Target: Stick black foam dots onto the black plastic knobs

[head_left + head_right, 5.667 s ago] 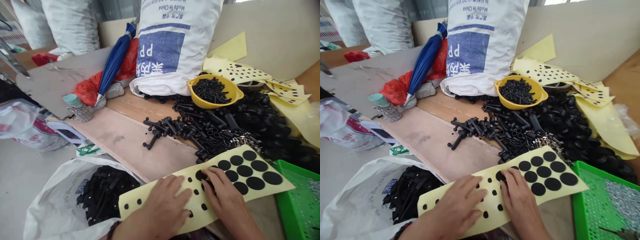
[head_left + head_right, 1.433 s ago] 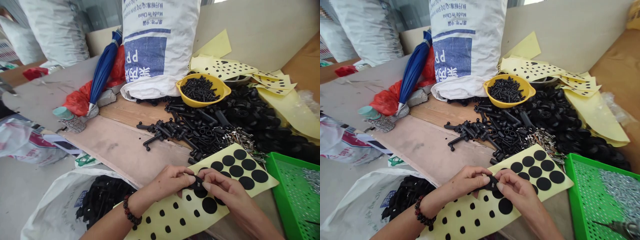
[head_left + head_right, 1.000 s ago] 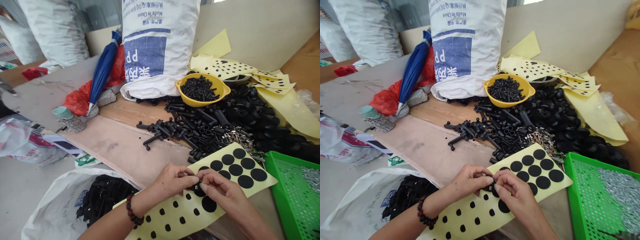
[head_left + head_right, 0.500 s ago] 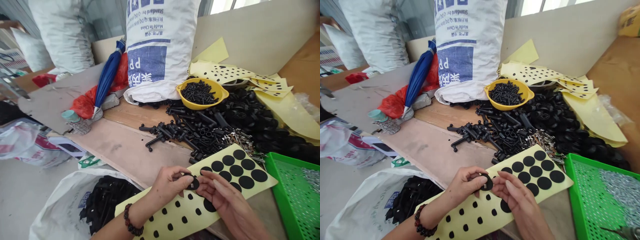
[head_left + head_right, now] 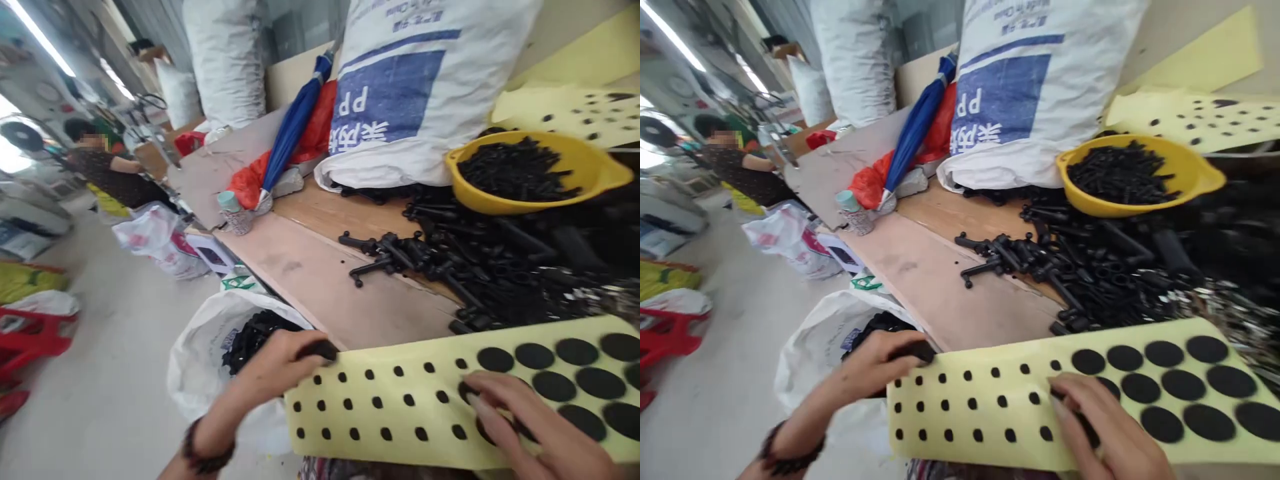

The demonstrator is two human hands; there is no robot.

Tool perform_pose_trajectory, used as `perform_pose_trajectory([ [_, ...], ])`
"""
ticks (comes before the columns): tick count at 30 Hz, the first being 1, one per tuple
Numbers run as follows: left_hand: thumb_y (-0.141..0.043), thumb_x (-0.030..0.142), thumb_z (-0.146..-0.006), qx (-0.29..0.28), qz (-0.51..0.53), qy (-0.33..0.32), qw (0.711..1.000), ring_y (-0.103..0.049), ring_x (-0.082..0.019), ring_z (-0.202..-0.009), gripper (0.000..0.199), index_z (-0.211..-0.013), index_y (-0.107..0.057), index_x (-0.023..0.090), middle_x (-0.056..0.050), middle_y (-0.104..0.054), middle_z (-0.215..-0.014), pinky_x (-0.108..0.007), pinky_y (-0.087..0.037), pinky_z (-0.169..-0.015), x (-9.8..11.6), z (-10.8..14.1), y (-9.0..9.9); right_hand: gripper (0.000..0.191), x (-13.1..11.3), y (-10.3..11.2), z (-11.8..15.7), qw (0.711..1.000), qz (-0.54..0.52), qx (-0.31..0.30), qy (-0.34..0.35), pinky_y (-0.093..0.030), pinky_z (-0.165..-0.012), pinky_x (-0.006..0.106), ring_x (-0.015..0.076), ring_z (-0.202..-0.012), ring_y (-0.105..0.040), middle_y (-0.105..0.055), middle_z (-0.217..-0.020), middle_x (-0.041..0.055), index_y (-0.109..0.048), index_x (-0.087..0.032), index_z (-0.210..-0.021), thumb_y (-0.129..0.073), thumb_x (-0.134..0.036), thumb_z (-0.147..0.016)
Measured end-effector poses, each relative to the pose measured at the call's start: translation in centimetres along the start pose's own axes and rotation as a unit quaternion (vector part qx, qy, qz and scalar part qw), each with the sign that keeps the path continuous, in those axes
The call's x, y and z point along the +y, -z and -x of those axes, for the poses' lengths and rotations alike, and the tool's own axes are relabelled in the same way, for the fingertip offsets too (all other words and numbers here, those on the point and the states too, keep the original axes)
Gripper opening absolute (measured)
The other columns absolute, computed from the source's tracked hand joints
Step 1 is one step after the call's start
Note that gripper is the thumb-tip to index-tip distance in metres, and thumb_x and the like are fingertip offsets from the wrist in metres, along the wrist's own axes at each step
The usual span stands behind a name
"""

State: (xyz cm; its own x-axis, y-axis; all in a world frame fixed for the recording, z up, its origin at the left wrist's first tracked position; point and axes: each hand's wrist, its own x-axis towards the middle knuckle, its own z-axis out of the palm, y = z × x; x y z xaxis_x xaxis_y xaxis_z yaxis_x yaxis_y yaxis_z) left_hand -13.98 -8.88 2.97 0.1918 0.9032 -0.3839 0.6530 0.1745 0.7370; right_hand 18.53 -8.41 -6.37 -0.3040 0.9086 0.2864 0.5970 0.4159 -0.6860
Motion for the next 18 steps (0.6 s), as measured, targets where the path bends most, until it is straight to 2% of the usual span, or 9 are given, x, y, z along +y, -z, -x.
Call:
perform_pose_trajectory([
  [2,-0.049,0.024,-0.085,0.077,-0.206,0.04,0.975,-0.06,-0.023,-0.096,0.031,-0.109,-0.067,0.018,-0.01,-0.068,-0.104,-0.036,-0.047,-0.089,-1.0,0.1,2.1,0.016,0.3,1.6,-0.4,0.997,0.077,0.027,0.014,-0.053,-0.073,0.03,0.022,-0.089,-0.065,-0.065,-0.103,0.0034,-0.058,-0.027,-0.101,-0.047,-0.036,-0.093],
  [4,-0.046,0.021,-0.086,0.109,-0.319,0.033,0.941,-0.058,-0.028,-0.102,0.03,-0.107,-0.066,0.015,-0.013,-0.066,-0.107,-0.044,-0.046,-0.092,-0.7,-0.8,2.1,0.019,0.6,2.3,-0.9,0.987,0.146,0.055,0.045,-0.051,-0.068,0.03,0.0199,-0.084,-0.065,-0.064,-0.098,0.0041,-0.058,-0.024,-0.097,-0.042,-0.036,-0.096],
  [6,-0.044,0.019,-0.087,0.09,-0.343,-0.065,0.933,-0.057,-0.026,-0.104,0.029,-0.109,-0.064,0.016,-0.012,-0.063,-0.11,-0.043,-0.047,-0.092,0.8,-1.9,0.0,0.024,0.9,2.0,-1.3,0.972,0.202,0.078,0.087,-0.05,-0.067,0.03,0.0191,-0.08,-0.064,-0.062,-0.094,0.0056,-0.058,-0.021,-0.095,-0.037,-0.034,-0.098],
  [8,-0.045,0.02,-0.088,0.046,-0.329,-0.214,0.919,-0.056,-0.022,-0.103,0.024,-0.107,-0.061,0.019,-0.009,-0.06,-0.112,-0.036,-0.048,-0.089,3.1,-3.2,-3.3,0.027,1.2,1.1,-1.3,0.96,0.245,0.089,0.102,-0.049,-0.067,0.033,0.021,-0.08,-0.061,-0.06,-0.093,0.0085,-0.057,-0.017,-0.096,-0.033,-0.031,-0.099],
  [10,-0.049,0.024,-0.089,0.014,-0.329,-0.325,0.887,-0.053,-0.021,-0.103,0.017,-0.101,-0.058,0.018,-0.009,-0.057,-0.11,-0.033,-0.047,-0.088,5.1,-4.6,-6.7,0.025,1.4,0.2,-1.2,0.958,0.261,0.073,0.097,-0.048,-0.068,0.037,0.0236,-0.081,-0.059,-0.058,-0.094,0.0109,-0.055,-0.015,-0.096,-0.033,-0.027,-0.098],
  [11,-0.05,0.026,-0.089,0.005,-0.336,-0.356,0.872,-0.052,-0.021,-0.101,0.015,-0.1,-0.056,0.017,-0.008,-0.056,-0.108,-0.033,-0.046,-0.086,5.7,-5.3,-8.2,0.023,1.5,-0.1,-1.1,0.96,0.258,0.064,0.091,-0.047,-0.069,0.039,0.0244,-0.082,-0.058,-0.057,-0.094,0.0115,-0.055,-0.015,-0.096,-0.034,-0.024,-0.098],
  [14,-0.046,0.028,-0.091,0.024,-0.372,-0.39,0.842,-0.05,-0.022,-0.094,0.015,-0.099,-0.051,0.017,-0.007,-0.053,-0.101,-0.035,-0.044,-0.076,6.2,-7.2,-11.3,0.017,1.6,-0.3,-0.9,0.969,0.227,0.057,0.074,-0.046,-0.071,0.04,0.0249,-0.084,-0.056,-0.055,-0.097,0.0114,-0.052,-0.017,-0.097,-0.035,-0.02,-0.096],
  [18,-0.041,0.026,-0.093,0.056,-0.393,-0.392,0.83,-0.047,-0.022,-0.089,0.014,-0.099,-0.049,0.017,-0.005,-0.05,-0.098,-0.036,-0.04,-0.069,5.6,-8.2,-12.3,0.011,1.2,0.5,-1.2,0.981,0.171,0.032,0.08,-0.047,-0.068,0.032,0.0199,-0.083,-0.056,-0.055,-0.095,0.0063,-0.051,-0.021,-0.095,-0.04,-0.019,-0.095],
])
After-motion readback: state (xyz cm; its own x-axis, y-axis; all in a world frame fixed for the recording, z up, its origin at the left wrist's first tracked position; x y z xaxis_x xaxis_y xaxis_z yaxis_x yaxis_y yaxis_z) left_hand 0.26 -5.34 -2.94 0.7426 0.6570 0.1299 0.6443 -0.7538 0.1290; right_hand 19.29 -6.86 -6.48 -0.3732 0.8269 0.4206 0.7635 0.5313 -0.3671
